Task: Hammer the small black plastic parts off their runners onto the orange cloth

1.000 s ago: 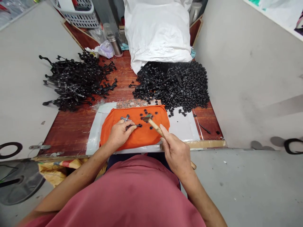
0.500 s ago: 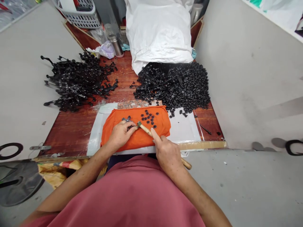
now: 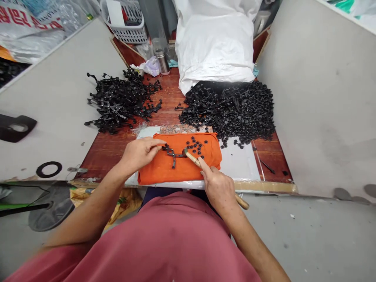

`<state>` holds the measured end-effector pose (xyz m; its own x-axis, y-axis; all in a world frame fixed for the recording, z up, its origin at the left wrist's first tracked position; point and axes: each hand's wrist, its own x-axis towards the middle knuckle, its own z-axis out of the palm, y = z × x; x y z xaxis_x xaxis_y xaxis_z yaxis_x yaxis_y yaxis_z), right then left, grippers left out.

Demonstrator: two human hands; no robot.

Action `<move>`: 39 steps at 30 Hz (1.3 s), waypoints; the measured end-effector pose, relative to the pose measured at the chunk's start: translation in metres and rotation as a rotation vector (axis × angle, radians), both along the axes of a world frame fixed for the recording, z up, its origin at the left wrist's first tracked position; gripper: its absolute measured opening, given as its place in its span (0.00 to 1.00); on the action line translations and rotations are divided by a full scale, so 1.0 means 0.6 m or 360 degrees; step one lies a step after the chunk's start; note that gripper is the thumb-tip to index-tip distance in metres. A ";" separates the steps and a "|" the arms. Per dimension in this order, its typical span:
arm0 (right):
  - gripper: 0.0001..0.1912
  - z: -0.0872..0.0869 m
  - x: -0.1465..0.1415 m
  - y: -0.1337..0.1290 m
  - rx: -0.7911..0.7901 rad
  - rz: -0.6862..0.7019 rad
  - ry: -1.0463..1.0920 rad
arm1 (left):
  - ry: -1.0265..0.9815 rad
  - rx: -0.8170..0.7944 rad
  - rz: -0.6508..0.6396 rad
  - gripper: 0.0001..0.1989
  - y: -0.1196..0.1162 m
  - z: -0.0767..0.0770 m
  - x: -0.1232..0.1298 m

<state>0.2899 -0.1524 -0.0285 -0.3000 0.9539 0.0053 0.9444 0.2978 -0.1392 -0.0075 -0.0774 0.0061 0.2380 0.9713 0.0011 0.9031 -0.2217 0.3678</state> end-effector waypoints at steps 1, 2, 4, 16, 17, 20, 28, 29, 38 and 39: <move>0.28 -0.002 0.002 0.001 0.0001 0.0008 0.0008 | 0.0059 0.0094 -0.0156 0.14 0.005 0.004 0.002; 0.28 -0.004 0.003 0.002 0.0003 0.0011 0.0014 | 0.0068 0.0126 -0.0346 0.12 0.011 0.005 0.006; 0.28 -0.008 0.003 0.004 0.0008 0.0008 0.0023 | 0.0027 0.0064 -0.0729 0.08 0.022 0.001 0.017; 0.25 -0.023 0.068 -0.017 0.0086 -0.0303 0.1000 | -0.0457 -0.0303 -0.0312 0.09 0.011 -0.053 0.025; 0.25 -0.029 0.077 -0.017 0.0082 -0.0356 0.1047 | -0.0539 -0.0283 -0.0146 0.09 0.017 -0.052 0.028; 0.25 -0.047 0.093 -0.014 0.0013 -0.0493 0.1038 | -0.0621 -0.0230 0.0067 0.09 0.038 -0.053 0.046; 0.25 -0.058 0.087 -0.007 -0.0145 -0.0609 0.0737 | -0.0411 -0.0065 0.0115 0.08 0.044 -0.075 0.091; 0.25 -0.056 0.087 -0.006 -0.0147 -0.0598 0.0717 | -0.0422 -0.0043 0.0111 0.08 0.042 -0.078 0.095; 0.25 -0.059 0.086 -0.007 -0.0121 -0.0579 0.0690 | -0.0192 -0.0011 -0.0053 0.07 0.056 -0.093 0.122; 0.25 -0.059 0.085 -0.007 -0.0112 -0.0575 0.0688 | -0.0159 -0.0037 -0.0076 0.07 0.056 -0.091 0.119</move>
